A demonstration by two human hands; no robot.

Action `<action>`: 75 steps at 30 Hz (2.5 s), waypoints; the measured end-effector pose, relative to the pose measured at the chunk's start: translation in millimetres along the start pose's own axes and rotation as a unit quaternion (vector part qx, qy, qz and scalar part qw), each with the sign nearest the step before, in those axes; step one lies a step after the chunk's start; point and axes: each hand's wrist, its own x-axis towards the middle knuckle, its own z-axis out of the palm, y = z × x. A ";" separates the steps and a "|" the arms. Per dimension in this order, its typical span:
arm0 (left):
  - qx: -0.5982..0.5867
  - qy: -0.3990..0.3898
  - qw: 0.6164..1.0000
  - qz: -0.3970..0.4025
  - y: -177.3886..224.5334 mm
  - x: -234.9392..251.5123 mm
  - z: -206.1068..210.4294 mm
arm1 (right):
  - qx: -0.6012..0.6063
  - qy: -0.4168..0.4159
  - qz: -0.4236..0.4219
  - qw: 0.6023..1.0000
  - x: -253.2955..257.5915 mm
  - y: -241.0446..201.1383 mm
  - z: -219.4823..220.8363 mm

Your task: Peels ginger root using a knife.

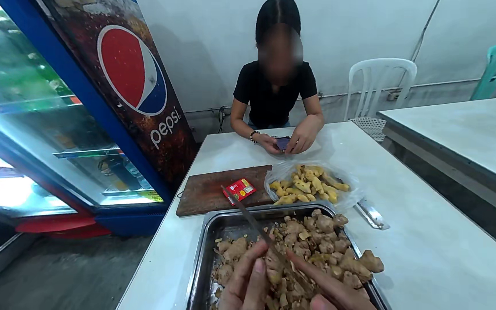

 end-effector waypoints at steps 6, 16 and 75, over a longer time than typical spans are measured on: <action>-0.060 -0.036 0.997 -0.042 -11.0 3.6 -6.6 | -0.145 0.014 -0.007 0.989 0.2 -7.5 6.1; -0.134 -0.028 0.985 -0.100 -7.0 0.5 -3.7 | -0.333 0.058 -0.045 0.940 1.6 -18.2 10.7; -0.225 -0.086 0.960 -0.142 0.8 -4.3 -22.0 | -0.162 0.018 -0.044 0.986 1.2 -10.3 1.8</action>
